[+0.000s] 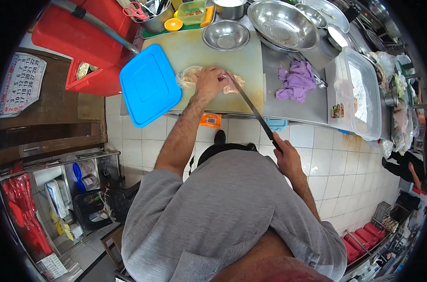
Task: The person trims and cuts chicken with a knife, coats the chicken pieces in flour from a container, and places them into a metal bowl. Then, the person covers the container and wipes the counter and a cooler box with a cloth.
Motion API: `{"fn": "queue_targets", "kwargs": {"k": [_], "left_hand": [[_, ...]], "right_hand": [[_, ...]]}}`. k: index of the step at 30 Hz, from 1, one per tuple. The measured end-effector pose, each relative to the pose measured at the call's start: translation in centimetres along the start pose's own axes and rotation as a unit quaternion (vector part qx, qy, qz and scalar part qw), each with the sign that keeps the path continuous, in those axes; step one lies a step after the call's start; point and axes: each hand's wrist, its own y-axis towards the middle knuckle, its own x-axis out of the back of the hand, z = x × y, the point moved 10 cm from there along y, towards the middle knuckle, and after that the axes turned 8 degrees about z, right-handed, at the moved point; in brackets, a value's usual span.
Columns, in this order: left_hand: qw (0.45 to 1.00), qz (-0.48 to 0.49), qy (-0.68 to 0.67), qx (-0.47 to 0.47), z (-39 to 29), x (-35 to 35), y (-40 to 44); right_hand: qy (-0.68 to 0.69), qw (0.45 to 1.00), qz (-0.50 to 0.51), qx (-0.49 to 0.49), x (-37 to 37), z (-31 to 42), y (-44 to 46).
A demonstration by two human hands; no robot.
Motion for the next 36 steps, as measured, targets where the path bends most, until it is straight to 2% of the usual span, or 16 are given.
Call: {"fn": "queue_targets", "kwargs": {"k": [4, 6, 7, 9, 13, 16, 19, 23, 25, 28, 30, 33, 36], "left_hand": [[0.996, 0.004, -0.089, -0.018, 0.9, 0.3, -0.4], [0.963, -0.022, -0.268, -0.027, 1.6, 0.4, -1.0], [0.962, -0.021, -0.270, -0.028, 1.7, 0.1, -1.1], [0.990, -0.035, -0.122, -0.055, 1.1, 0.6, -1.2], [0.992, -0.014, -0.110, -0.056, 0.9, 0.4, -0.8], [0.983, 0.037, -0.174, -0.053, 0.7, 0.2, -0.7], [0.983, 0.070, -0.164, -0.033, 0.5, -0.2, -0.6], [0.990, 0.022, -0.137, -0.022, 1.3, 0.0, -1.1], [0.992, 0.011, -0.127, -0.014, 1.4, 0.2, -1.5], [0.993, -0.021, -0.118, -0.022, 1.2, 0.5, -2.2], [0.974, -0.063, -0.217, -0.029, 2.2, 0.9, -2.6], [0.958, -0.074, -0.271, -0.050, 2.4, 1.2, -3.0], [0.971, -0.058, -0.223, -0.060, 2.7, 0.2, -2.6]], "right_hand": [[0.001, 1.000, -0.003, 0.022, 1.5, 0.0, -1.7], [-0.013, 1.000, -0.003, 0.017, 1.5, 1.0, -1.2], [-0.008, 0.999, -0.025, 0.037, 1.8, 2.1, -0.6], [-0.019, 0.998, -0.036, 0.049, 1.6, 3.7, 0.8], [-0.047, 0.998, -0.018, 0.033, 0.5, 4.2, 2.3], [-0.032, 0.999, -0.015, 0.035, 0.3, 4.6, 3.2], [-0.034, 0.994, -0.050, 0.089, 0.4, 6.5, 6.3], [-0.030, 0.996, -0.050, 0.071, -0.2, 6.0, 5.1], [-0.022, 1.000, 0.006, 0.012, -1.5, 3.1, 2.7], [0.012, 0.999, 0.006, 0.036, -1.0, 2.1, 0.5], [-0.005, 0.999, 0.002, 0.034, 0.1, 2.8, 0.2], [-0.012, 1.000, -0.009, 0.021, 0.3, 4.2, 0.9], [-0.039, 0.999, -0.024, 0.015, 0.1, 5.0, 2.5]]}}
